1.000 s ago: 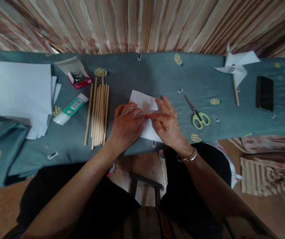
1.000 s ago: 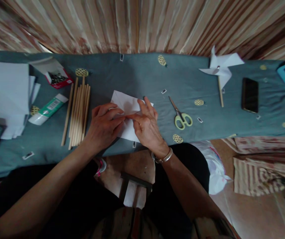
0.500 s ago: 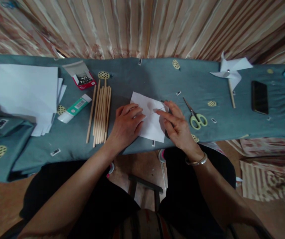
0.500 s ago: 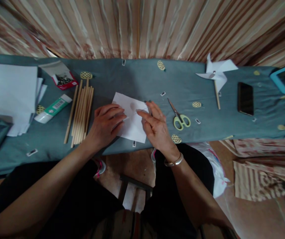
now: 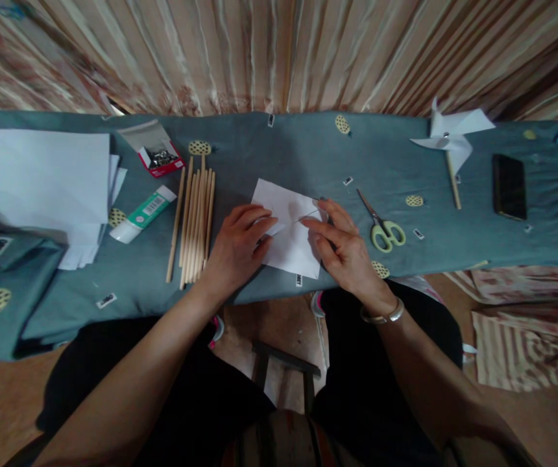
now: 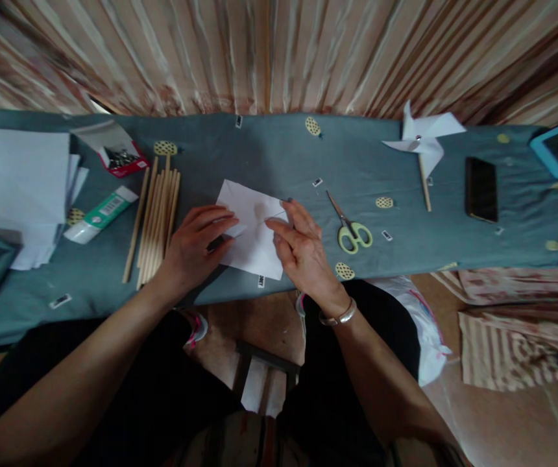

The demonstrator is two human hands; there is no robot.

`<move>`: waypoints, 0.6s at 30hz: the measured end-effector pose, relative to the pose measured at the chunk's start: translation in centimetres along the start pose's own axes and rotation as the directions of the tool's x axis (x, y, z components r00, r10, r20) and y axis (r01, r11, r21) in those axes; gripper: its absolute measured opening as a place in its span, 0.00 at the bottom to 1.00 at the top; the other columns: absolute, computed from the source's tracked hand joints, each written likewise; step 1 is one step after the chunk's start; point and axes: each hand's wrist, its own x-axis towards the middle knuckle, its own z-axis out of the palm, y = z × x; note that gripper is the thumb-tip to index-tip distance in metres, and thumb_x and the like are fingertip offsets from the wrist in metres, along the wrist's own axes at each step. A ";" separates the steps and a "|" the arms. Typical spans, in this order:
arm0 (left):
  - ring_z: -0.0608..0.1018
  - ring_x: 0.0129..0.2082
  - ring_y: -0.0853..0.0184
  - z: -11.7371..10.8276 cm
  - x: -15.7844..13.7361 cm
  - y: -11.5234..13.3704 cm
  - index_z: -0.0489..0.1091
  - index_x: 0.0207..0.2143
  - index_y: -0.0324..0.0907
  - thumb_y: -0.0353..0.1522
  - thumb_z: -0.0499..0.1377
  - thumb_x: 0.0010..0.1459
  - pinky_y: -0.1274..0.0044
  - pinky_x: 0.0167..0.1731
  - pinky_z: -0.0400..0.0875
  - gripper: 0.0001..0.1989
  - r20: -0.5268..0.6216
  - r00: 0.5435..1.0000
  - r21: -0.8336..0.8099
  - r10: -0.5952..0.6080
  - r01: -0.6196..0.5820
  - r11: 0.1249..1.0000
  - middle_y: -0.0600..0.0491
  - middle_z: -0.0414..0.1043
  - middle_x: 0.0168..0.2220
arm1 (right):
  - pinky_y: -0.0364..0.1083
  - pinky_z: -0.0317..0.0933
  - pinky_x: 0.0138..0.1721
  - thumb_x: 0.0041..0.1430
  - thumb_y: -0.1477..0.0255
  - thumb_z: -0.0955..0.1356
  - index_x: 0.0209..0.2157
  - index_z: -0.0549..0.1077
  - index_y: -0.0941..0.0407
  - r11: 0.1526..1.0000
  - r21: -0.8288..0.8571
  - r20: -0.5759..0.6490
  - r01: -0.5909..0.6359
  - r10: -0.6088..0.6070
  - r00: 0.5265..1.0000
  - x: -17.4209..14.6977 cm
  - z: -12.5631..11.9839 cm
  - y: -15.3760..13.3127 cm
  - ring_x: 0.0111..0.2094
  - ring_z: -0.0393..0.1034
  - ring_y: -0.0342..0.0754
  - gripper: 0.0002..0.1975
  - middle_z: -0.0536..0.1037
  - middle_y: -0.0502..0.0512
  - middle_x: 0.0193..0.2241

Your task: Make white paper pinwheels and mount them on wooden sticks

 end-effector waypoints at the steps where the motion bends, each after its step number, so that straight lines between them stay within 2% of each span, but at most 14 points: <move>1: 0.74 0.53 0.57 -0.1 0.0 0.0 0.74 0.49 0.41 0.27 0.57 0.63 0.63 0.52 0.72 0.13 0.000 1.000 -0.005 -0.005 0.005 1.000 0.47 0.76 0.49 | 0.64 0.53 0.68 0.66 0.75 0.61 0.51 0.77 0.53 1.000 0.001 0.001 -0.003 0.003 1.000 0.0 0.1 0.0 0.69 0.55 0.57 0.18 0.67 0.56 0.64; 6: 0.76 0.50 0.58 -0.4 -0.1 0.0 0.74 0.49 0.40 0.27 0.56 0.63 0.64 0.52 0.73 0.13 0.031 0.998 -0.025 -0.050 0.050 0.998 0.46 0.77 0.48 | 0.64 0.53 0.68 0.66 0.75 0.61 0.51 0.77 0.51 1.000 -0.001 0.011 -0.010 0.010 1.000 0.1 0.3 -0.2 0.69 0.55 0.57 0.18 0.67 0.55 0.65; 10: 0.77 0.50 0.58 -0.3 -0.3 0.1 0.73 0.50 0.40 0.28 0.57 0.63 0.63 0.51 0.73 0.14 0.054 0.995 -0.004 -0.082 0.082 0.997 0.46 0.77 0.48 | 0.65 0.54 0.66 0.66 0.74 0.61 0.51 0.77 0.54 1.000 -0.018 0.016 0.011 -0.010 1.000 0.4 0.5 -0.6 0.69 0.55 0.59 0.18 0.67 0.60 0.64; 18: 0.78 0.50 0.57 -1.2 -0.6 0.8 0.71 0.53 0.36 0.36 0.58 0.66 0.63 0.50 0.75 0.16 -0.005 0.999 -0.029 -0.053 0.053 0.998 0.43 0.77 0.49 | 0.67 0.55 0.65 0.66 0.73 0.61 0.51 0.77 0.56 0.999 0.000 -0.012 0.047 -0.047 0.999 1.0 1.6 -1.4 0.68 0.56 0.60 0.17 0.68 0.62 0.64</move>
